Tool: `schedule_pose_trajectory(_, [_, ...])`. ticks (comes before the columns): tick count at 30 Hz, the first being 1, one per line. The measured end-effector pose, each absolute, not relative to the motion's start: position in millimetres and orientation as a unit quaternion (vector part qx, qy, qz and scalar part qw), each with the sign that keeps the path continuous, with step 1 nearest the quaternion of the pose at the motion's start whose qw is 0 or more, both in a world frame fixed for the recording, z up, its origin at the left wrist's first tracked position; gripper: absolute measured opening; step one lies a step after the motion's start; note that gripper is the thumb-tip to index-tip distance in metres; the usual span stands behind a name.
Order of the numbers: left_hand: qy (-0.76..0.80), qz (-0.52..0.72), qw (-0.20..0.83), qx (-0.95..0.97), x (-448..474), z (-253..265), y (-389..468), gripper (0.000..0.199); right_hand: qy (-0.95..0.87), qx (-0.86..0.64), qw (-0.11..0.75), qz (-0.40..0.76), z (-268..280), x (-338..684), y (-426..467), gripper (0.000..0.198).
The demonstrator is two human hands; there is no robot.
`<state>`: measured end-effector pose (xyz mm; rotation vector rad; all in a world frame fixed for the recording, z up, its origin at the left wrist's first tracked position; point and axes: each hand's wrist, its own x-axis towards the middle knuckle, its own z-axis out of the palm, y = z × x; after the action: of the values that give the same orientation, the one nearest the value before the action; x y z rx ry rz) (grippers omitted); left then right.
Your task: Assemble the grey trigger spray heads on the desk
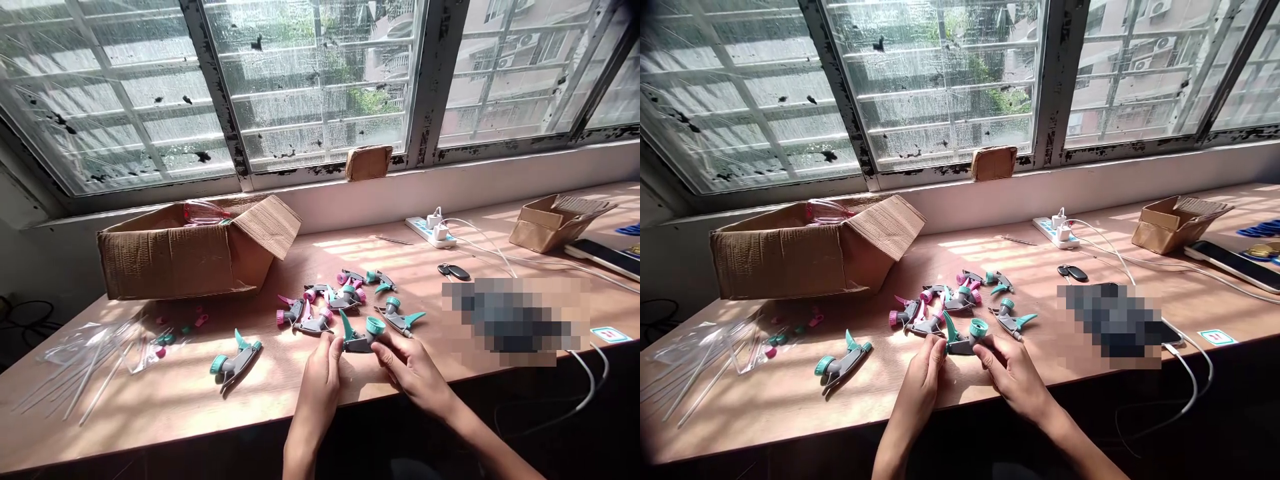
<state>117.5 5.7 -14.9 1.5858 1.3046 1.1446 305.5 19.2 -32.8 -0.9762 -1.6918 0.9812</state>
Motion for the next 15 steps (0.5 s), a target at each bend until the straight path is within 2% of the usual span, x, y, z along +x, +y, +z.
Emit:
schedule_pose_trajectory(4, [0.514,0.463,0.373,0.619,116.1,-11.7,5.8,0.029,-0.729,-0.406,0.44,0.331,-33.5,303.9,17.5,0.039])
schedule_pose_trajectory(15, [0.51,0.466,0.336,0.641,110.5,-17.1,7.7,0.028,-0.725,-0.427,0.42,0.34,-33.9,303.9,18.0,0.036])
